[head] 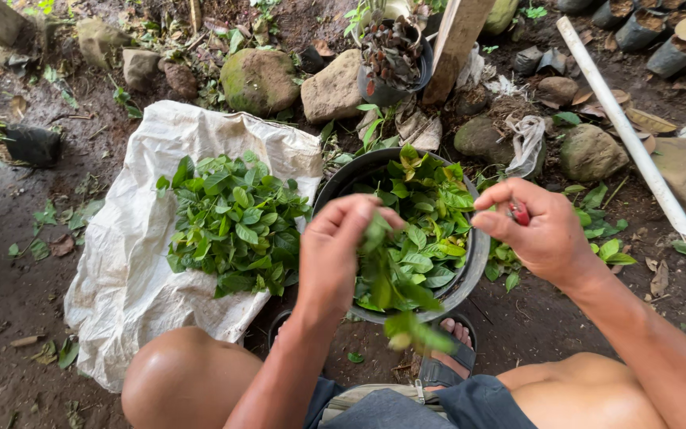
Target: The person sits on the ground and trims freshly harvested leafy branches with a small red-handled knife, cutting leaves away from stems. Trimmed leaves are placed in a pile on a white sack while discarded stems and leaves are tossed onto the ground beside them.
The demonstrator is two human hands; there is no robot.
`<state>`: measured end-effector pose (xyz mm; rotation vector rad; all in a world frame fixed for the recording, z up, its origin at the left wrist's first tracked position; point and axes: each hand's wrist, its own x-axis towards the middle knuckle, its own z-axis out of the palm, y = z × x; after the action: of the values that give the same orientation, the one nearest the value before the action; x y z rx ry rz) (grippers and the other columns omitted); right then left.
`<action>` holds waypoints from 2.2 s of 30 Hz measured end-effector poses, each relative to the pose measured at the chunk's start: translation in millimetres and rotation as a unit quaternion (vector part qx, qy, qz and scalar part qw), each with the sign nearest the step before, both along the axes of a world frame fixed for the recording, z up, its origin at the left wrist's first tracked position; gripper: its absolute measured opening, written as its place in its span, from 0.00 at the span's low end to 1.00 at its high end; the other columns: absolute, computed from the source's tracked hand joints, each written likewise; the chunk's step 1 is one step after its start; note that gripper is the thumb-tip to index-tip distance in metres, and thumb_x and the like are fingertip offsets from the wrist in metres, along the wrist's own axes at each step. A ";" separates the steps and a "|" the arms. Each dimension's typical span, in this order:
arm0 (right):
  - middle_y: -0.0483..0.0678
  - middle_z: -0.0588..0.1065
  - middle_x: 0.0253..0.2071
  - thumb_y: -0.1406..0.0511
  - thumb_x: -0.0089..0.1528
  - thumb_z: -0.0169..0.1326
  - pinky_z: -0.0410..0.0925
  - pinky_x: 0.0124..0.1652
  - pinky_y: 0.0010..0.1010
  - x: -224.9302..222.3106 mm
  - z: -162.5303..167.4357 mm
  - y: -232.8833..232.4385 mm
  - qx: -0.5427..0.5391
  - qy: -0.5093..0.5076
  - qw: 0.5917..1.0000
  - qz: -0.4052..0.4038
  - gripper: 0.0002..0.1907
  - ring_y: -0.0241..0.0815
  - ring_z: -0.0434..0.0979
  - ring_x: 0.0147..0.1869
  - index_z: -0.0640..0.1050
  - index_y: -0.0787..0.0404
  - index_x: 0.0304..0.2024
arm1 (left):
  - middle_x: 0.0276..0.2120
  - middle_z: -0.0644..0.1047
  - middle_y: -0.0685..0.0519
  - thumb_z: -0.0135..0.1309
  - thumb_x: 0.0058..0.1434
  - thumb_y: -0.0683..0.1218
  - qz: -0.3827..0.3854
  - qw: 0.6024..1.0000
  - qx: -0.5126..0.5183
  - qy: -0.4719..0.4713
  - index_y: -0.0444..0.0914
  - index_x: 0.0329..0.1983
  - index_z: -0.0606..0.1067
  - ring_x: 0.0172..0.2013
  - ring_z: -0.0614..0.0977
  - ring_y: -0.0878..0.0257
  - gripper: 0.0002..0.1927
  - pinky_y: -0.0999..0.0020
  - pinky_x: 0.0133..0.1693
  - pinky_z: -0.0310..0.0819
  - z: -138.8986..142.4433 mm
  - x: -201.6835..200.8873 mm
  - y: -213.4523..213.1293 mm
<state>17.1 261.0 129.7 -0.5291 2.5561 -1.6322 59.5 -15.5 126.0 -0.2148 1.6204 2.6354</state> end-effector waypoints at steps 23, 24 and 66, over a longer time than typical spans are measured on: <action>0.43 0.75 0.32 0.67 0.51 0.65 0.72 0.26 0.27 20.7 27.1 -55.7 0.167 0.207 0.964 0.016 0.11 0.34 0.80 0.28 0.81 0.58 0.36 | 0.43 0.78 0.43 0.45 0.72 0.45 0.248 0.958 0.142 0.012 0.34 0.47 0.64 0.42 0.85 0.51 0.09 0.55 0.41 0.85 -11.7 -28.1 -14.0; 0.43 0.75 0.33 0.67 0.51 0.65 0.73 0.26 0.27 20.0 26.2 -56.6 0.161 0.214 0.964 0.011 0.11 0.34 0.81 0.28 0.80 0.59 0.37 | 0.43 0.78 0.43 0.45 0.72 0.45 0.244 0.958 0.148 0.012 0.34 0.47 0.64 0.42 0.85 0.51 0.09 0.54 0.41 0.85 -11.9 -28.1 -12.6; 0.42 0.79 0.35 0.58 0.53 0.68 0.68 0.32 0.27 13.2 -7.3 1.7 0.150 -0.032 0.988 -0.031 0.22 0.34 0.70 0.30 0.84 0.57 0.48 | 0.31 0.82 0.43 0.62 0.54 0.48 -0.274 0.708 -0.648 0.069 0.40 0.39 0.83 0.38 0.82 0.48 0.11 0.53 0.46 0.71 -74.8 -11.8 -2.9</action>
<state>30.3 262.6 122.4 -0.3683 2.7233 -1.2211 47.7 -18.4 51.2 0.3984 2.6775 0.7466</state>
